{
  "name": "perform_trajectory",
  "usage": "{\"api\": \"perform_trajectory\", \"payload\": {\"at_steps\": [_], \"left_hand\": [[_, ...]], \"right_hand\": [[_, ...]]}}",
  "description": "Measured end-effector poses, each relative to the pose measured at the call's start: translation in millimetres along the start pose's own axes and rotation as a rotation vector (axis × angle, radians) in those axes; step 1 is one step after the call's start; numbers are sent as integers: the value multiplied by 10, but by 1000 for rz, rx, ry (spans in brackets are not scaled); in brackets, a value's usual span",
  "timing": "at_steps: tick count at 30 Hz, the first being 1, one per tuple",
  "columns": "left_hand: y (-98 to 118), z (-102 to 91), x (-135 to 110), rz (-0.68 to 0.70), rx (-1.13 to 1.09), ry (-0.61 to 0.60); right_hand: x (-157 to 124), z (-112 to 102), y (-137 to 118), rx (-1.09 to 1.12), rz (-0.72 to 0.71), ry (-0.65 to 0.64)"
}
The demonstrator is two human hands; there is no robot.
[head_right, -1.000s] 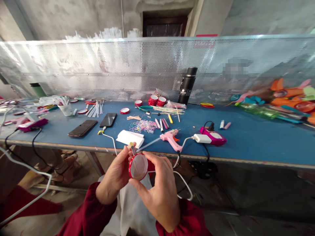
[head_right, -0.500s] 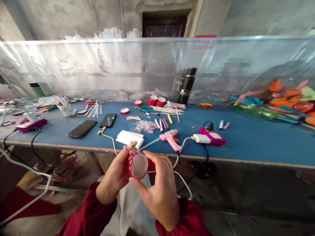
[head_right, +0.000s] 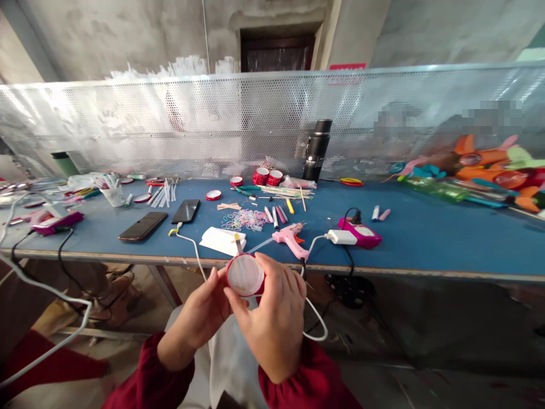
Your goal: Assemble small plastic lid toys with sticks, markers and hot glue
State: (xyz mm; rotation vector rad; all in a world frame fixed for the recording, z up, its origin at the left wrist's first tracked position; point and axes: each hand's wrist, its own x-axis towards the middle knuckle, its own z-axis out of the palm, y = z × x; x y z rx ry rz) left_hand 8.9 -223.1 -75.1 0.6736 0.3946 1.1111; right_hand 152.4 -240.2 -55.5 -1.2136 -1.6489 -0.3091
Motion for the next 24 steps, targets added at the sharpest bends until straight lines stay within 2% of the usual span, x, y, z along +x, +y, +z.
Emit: {"api": "perform_trajectory", "payload": {"at_steps": [5,10,17,20,24], "left_hand": [[-43,55,-98,52,10,85],[-7,119,-190,104,83,176],[25,185,-390,144,185,247],[-25,202,-474,142,223,232],[-94,205,-552,116,259,225]], "right_hand": [[-76,-1,-142,-41,-13,48],[-186,-68,-181,187,31,2],[-413,-197,-31,687,417,-127],[-450,-281,-37,778,511,-167],[-444,-405,-98,818,565,-242]]}}
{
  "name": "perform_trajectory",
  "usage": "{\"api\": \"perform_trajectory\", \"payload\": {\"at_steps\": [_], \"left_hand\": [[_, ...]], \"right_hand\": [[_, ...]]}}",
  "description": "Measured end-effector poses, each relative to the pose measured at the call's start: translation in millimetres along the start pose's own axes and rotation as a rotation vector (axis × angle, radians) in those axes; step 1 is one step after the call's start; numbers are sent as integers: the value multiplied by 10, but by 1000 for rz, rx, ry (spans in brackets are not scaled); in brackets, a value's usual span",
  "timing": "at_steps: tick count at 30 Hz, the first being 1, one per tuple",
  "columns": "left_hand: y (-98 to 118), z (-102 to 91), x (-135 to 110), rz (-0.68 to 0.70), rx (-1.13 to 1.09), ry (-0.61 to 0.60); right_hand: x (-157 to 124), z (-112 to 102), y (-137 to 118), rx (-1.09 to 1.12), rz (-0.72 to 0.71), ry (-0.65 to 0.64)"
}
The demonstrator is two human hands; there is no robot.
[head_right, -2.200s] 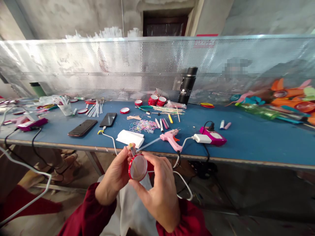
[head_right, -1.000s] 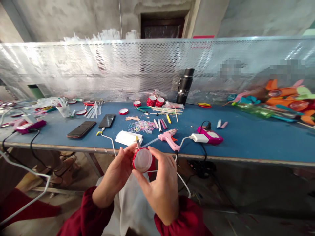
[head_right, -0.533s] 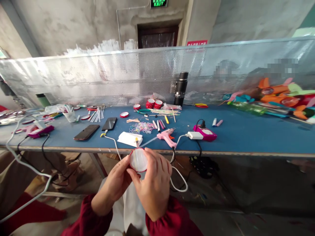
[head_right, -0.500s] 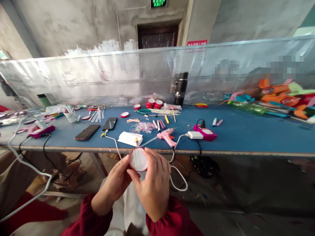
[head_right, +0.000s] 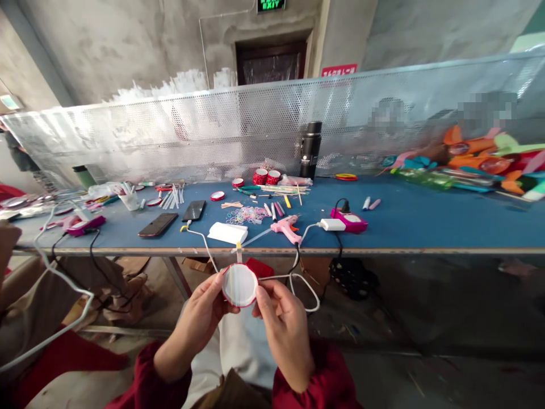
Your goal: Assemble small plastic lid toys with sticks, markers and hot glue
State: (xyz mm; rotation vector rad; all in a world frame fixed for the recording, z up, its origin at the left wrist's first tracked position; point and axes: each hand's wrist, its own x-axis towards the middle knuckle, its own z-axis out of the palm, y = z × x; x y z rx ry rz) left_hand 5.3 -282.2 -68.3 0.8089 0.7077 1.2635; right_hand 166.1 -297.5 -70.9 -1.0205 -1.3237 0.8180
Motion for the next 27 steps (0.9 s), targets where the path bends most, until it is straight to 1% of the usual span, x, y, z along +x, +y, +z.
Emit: {"api": "perform_trajectory", "payload": {"at_steps": [8,12,15,22,27], "left_hand": [[-40,-40,-53,32,64,16],[-34,-56,-57,36,74,12],[-45,-63,-47,34,66,-8],[-68,-116,-31,152,232,5],[-55,-112,-37,134,194,4]], "right_hand": [[-49,-24,-159,36,38,-28],[-37,-26,-173,102,73,-39],[-33,-28,-169,108,87,-37],[-49,-29,-157,61,75,-38],[-41,-39,-89,-64,56,-16]]}}
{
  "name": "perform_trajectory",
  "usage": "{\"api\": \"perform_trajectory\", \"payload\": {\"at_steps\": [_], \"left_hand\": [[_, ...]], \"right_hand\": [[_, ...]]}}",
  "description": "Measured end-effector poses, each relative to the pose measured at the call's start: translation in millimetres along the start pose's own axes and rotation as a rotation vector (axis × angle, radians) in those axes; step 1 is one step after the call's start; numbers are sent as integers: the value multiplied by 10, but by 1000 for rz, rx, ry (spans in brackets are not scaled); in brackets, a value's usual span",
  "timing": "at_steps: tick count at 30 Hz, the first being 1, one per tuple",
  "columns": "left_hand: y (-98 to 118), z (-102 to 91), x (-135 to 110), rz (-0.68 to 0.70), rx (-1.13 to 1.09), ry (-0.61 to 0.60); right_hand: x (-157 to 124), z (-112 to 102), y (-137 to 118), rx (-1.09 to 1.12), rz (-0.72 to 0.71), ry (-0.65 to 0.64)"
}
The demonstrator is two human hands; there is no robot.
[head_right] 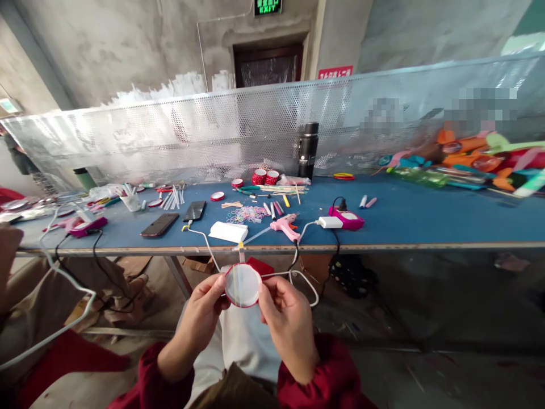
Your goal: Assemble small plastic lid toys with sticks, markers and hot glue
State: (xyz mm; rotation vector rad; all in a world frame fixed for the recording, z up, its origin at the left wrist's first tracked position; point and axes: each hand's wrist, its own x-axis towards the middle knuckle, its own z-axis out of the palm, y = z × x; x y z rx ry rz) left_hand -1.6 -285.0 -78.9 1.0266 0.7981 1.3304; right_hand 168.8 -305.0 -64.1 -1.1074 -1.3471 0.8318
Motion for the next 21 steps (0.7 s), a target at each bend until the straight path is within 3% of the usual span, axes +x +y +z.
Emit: {"api": "perform_trajectory", "payload": {"at_steps": [5,12,17,21], "left_hand": [[35,16,56,-64,-144,38],[159,112,117,-142,-457,-20],[167,136,105,-200,-547,-40],[166,149,105,-176,-569,12]], "right_hand": [[2,-29,-19,-51,-8,-16],[-92,15,-96,-104,26,-62],[-95,34,-69,-140,2,-67],[-46,23,-57,-163,-28,-47]]}}
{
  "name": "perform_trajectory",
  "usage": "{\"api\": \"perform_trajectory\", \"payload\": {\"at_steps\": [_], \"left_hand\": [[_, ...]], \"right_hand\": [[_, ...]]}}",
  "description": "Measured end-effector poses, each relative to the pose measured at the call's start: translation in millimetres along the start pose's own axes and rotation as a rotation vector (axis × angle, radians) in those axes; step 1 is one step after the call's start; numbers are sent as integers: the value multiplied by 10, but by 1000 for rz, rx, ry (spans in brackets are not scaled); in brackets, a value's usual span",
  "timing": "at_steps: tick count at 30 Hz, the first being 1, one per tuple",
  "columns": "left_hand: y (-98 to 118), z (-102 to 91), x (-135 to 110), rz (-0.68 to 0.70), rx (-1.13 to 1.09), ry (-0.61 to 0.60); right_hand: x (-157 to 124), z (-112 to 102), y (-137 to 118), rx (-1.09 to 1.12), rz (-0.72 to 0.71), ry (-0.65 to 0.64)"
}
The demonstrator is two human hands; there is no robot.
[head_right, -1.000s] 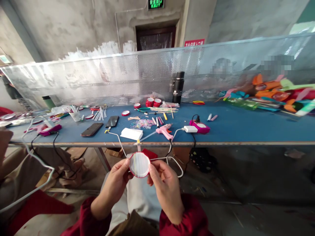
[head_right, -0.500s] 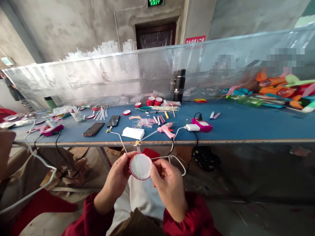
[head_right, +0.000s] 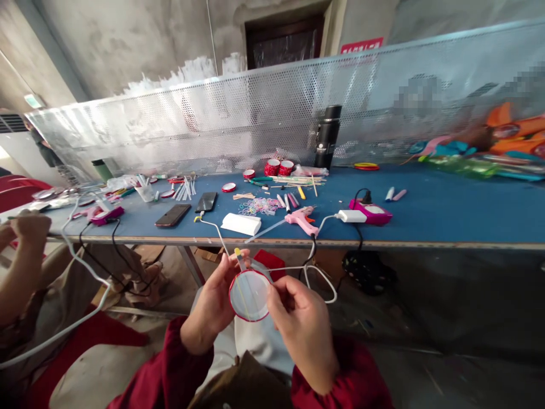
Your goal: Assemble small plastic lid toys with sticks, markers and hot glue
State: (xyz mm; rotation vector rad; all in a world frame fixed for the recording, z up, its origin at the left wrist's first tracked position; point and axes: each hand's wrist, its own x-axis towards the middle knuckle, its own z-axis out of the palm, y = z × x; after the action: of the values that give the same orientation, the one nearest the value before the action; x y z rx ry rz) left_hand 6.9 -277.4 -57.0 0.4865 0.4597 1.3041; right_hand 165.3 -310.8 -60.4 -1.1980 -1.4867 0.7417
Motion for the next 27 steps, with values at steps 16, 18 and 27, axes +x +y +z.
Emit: {"api": "perform_trajectory", "payload": {"at_steps": [16,18,27], "left_hand": [[-107,-341,-173,265,645,68],[-91,-284,-197,233,615,90],[-65,-229,-259,211,596,114]], "right_hand": [[33,67,92,186,27,2],[18,70,133,143,-11,9],[-52,164,253,-345,-376,93]]}}
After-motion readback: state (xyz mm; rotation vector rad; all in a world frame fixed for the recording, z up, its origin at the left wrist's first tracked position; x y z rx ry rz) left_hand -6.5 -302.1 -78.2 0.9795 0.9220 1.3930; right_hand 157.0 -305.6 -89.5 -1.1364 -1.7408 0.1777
